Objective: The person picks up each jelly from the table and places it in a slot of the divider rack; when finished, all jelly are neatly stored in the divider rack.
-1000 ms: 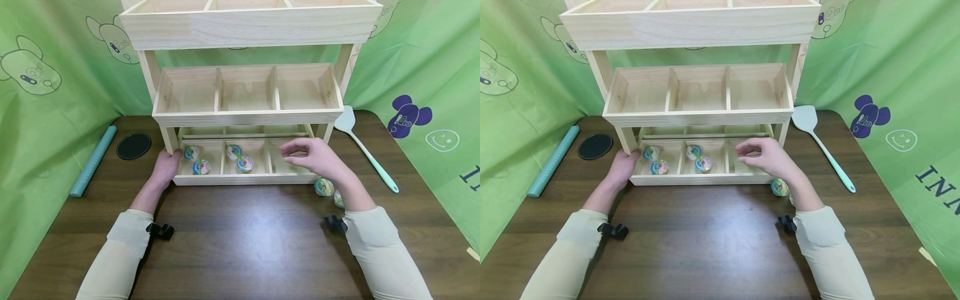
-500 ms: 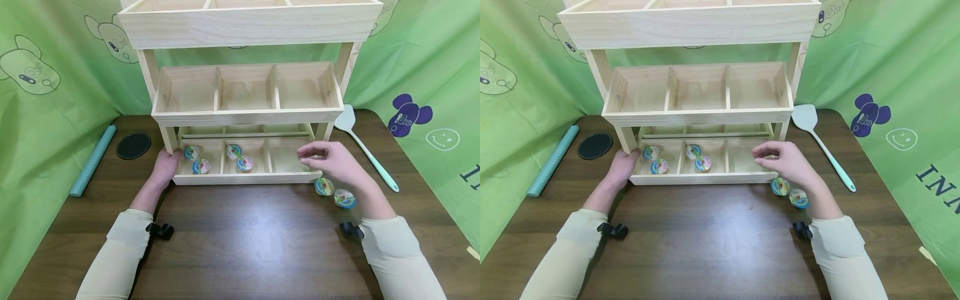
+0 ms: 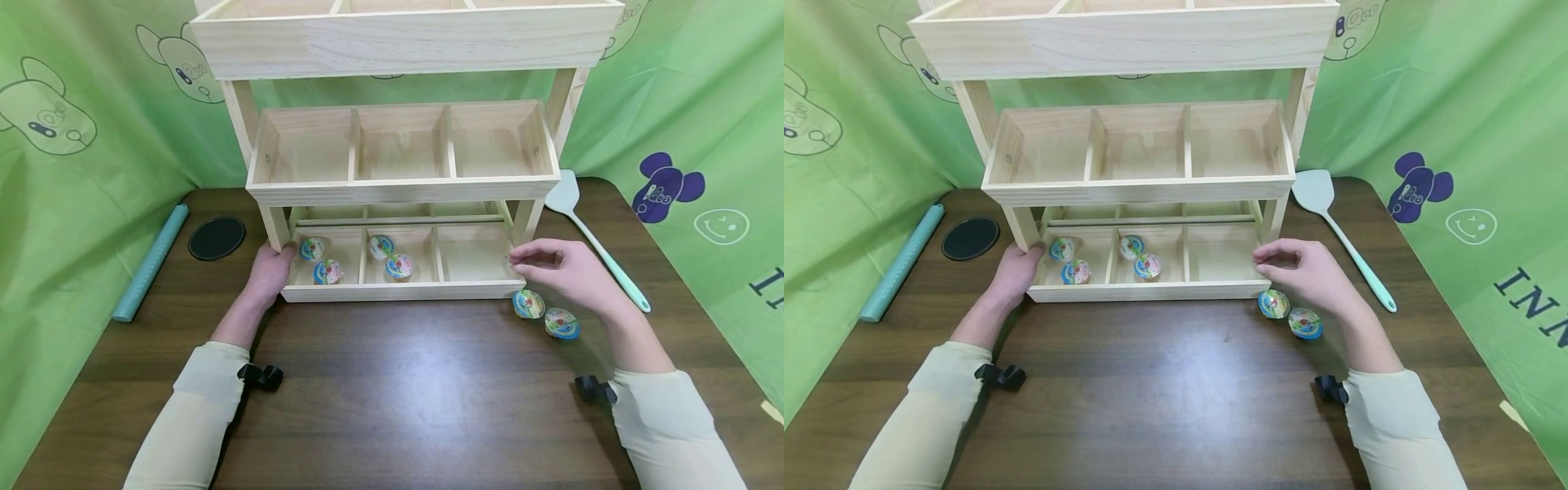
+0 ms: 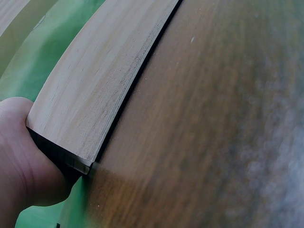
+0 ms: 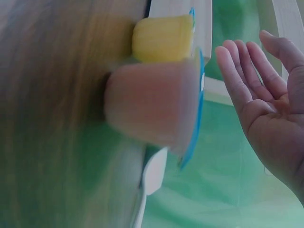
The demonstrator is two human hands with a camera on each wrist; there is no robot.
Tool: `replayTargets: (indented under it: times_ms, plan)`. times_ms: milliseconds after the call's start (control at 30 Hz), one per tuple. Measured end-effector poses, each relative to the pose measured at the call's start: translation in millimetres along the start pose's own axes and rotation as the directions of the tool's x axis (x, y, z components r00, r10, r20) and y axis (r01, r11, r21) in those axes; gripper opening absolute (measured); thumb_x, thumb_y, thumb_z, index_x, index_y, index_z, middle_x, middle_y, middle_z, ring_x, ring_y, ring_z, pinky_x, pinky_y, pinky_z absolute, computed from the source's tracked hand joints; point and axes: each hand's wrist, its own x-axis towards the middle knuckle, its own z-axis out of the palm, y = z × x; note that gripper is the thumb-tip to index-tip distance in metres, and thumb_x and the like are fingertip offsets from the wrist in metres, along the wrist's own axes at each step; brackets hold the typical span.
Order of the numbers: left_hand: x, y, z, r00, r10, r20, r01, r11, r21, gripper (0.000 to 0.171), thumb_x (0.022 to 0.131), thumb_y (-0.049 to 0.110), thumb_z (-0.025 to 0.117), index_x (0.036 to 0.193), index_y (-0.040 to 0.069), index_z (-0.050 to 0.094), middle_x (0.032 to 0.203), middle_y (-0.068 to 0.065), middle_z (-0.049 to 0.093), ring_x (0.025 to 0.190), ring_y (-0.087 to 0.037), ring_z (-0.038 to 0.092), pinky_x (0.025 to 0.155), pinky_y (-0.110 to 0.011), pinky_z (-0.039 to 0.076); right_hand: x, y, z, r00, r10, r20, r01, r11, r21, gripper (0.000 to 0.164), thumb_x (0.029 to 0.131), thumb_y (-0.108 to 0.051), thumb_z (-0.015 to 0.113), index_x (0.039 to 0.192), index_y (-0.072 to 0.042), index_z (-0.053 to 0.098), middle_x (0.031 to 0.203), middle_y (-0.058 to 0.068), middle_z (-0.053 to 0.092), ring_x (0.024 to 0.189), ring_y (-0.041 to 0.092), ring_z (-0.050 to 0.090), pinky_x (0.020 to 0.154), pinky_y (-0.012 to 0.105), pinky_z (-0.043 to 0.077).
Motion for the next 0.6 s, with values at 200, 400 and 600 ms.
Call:
replayTargets:
  times_ms: [200,400,600]
  plan:
    - [0.7,-0.6,-0.1,1.000,0.003,-0.009,-0.002,1.000,0.006,0.060,0.107,0.023,0.039,0.156,-0.006,0.020,0.144,-0.030,0.043,0.123,-0.038,0.051,0.102,-0.047,0.044,-8.3,10.0,-4.4,1.000,-0.003,-0.024,0.003,1.000,0.002,0.024,0.093,-0.010,0.074,0.115,-0.001,0.073,0.102,0.007,0.075,0.090,0.003,0.069,0.078,0.015,0.053]
    - [-0.4,0.9,0.0,1.000,-0.005,-0.003,0.005,1.000,-0.002,0.061,0.107,0.024,0.039,0.157,-0.005,0.019,0.145,-0.030,0.042,0.124,-0.039,0.050,0.104,-0.049,0.043,-14.8,19.2,-7.8,0.999,0.006,-0.031,-0.006,1.000,-0.001,0.024,0.093,-0.012,0.075,0.114,-0.001,0.073,0.103,0.007,0.075,0.090,0.003,0.068,0.075,0.015,0.053]
    - [-1.1,1.5,-0.5,1.000,-0.011,0.004,0.011,1.000,-0.009,0.062,0.107,0.025,0.038,0.158,-0.003,0.016,0.148,-0.030,0.039,0.126,-0.039,0.049,0.106,-0.050,0.042,-20.6,25.5,-11.2,1.000,0.019,-0.009,-0.019,1.000,-0.010,0.026,0.093,-0.011,0.075,0.116,0.000,0.071,0.105,0.009,0.074,0.091,0.001,0.068,0.077,0.014,0.052]
